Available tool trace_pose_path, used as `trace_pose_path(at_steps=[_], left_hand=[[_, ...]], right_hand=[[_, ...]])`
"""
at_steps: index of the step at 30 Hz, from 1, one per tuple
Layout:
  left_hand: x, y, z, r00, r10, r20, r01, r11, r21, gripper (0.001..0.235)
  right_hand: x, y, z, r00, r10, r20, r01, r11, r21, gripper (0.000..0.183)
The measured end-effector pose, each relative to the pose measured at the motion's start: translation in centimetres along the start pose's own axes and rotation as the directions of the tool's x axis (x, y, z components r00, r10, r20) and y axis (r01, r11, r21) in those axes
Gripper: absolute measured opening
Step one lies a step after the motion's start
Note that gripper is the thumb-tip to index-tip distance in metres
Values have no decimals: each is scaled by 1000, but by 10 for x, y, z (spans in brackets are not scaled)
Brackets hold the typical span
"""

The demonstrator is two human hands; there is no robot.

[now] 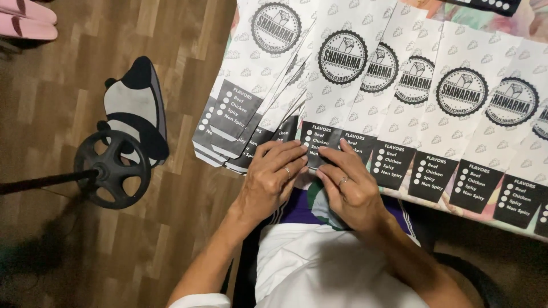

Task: Aligning stacks of paper shawarma sleeves and applying glue to the edges for assembly.

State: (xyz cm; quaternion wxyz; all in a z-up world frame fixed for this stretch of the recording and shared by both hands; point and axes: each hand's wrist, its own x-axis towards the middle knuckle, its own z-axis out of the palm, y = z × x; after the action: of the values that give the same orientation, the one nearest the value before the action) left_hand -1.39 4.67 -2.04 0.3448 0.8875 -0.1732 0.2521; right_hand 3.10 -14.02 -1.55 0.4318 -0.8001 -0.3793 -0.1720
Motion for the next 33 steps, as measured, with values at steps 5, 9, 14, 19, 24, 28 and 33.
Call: trace_pose_path(at_steps=[5,9,14,19,24,28,33], left_hand=[[3,14,10,983,-158,-90,158,987,-11,4],[6,18,11,960,-263,-98,257,964,-73,3],[4,19,19,934,-338,-111,329,940,-95,14],[6,24,11,931,-359,-71,345,925,-161,10],[16,32,1,910,-414,-2,411,904,-113,21],[2,28,7,949,-312,42,315,943,-110,36],[-6,30,12,991,-136,5,135,987,91,45]], right_hand=[[-1,0,2,992,129,11,-129,991,18,9],[7,-2,-1,974,223,29,-225,968,109,13],[14,-2,-3,959,278,61,-284,950,131,13],[19,-6,-7,933,346,94,-356,926,125,10],[12,-2,-8,916,395,70,-399,881,255,10],[-9,3,-1,929,354,105,-369,897,243,19],[-14,3,-37,944,322,75,-330,912,242,26]])
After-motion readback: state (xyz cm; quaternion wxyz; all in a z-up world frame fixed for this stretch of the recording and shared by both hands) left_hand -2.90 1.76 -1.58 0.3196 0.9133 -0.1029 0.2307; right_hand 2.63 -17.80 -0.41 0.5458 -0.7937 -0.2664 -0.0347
